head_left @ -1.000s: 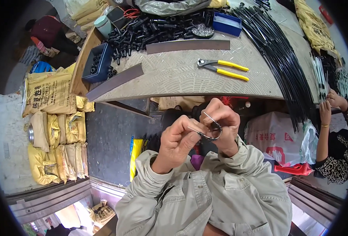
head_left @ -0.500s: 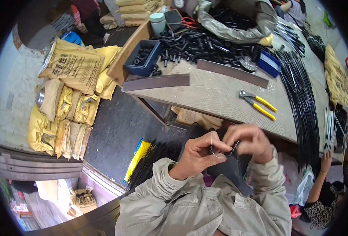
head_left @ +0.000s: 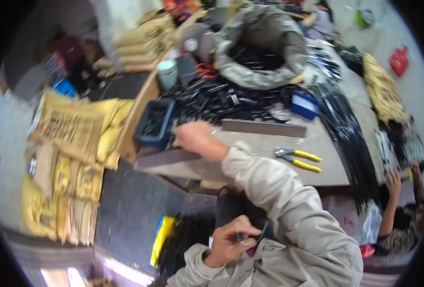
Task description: Assembling black cable components using pliers at a factory workstation.
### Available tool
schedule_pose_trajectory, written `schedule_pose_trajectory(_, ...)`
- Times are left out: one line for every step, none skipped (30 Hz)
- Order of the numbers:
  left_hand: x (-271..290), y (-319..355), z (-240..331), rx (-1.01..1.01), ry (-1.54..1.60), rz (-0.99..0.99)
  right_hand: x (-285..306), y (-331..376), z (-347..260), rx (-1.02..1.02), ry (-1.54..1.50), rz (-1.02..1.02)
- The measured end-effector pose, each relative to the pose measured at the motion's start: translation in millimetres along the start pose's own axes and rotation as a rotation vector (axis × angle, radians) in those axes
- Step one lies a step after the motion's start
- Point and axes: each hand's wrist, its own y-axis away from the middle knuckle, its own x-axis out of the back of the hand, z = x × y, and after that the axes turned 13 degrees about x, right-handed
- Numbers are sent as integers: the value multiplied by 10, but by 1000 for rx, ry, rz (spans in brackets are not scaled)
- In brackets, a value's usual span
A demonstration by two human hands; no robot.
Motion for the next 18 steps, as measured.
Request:
schedule_pose_trajectory(-10,25,12,17,11,18,-129,-30,62,60,-17,50)
schedule_pose_trajectory(19,58,0,3,23,41,-148,-51,-13,62,-33,55)
schedule_pose_trajectory(42,70,-22,4,30,10,-149,-44,-41,68,-50,56)
schedule_pose_trajectory(61,59,-32,-4,48,8,-105,-15,-23,67,-61,84)
schedule_pose_trajectory(67,39,-40,-12,67,8,-53,17,17,67,-74,110)
schedule_pose_trajectory(49,36,-33,17,77,13,10,91,95,84,-142,95)
schedule_pose_trajectory(47,24,-32,18,79,-12,124,167,115,67,-127,107)
schedule_pose_trajectory(48,22,-44,7,79,2,222,259,128,95,-184,179)
schedule_pose_trajectory(43,9,-52,-1,80,12,329,341,153,121,-238,252)
schedule_pose_trajectory(-1,-2,-40,1,78,17,471,457,197,120,-286,244)
schedule_pose_trajectory(-17,-7,-53,-33,72,12,582,584,215,85,-273,251)
schedule_pose_trajectory(-38,-25,-69,-64,68,2,710,725,256,117,-332,308)
schedule_pose_trajectory(-73,-38,-66,-30,89,-24,841,909,320,138,-384,373)
schedule_pose_trajectory(-113,-38,-73,3,101,-76,978,1106,389,114,-390,438)
schedule_pose_trajectory(-164,-44,-87,5,115,-75,1122,1323,489,105,-422,548)
schedule_pose_trajectory(-204,-72,-105,-3,123,-63,1283,1519,591,113,-453,656)
schedule_pose_trajectory(-226,-85,-136,-6,124,-85,1530,1764,653,104,-440,781)
schedule_pose_trajectory(-267,-94,-123,9,132,-121,1766,2040,725,93,-341,947)
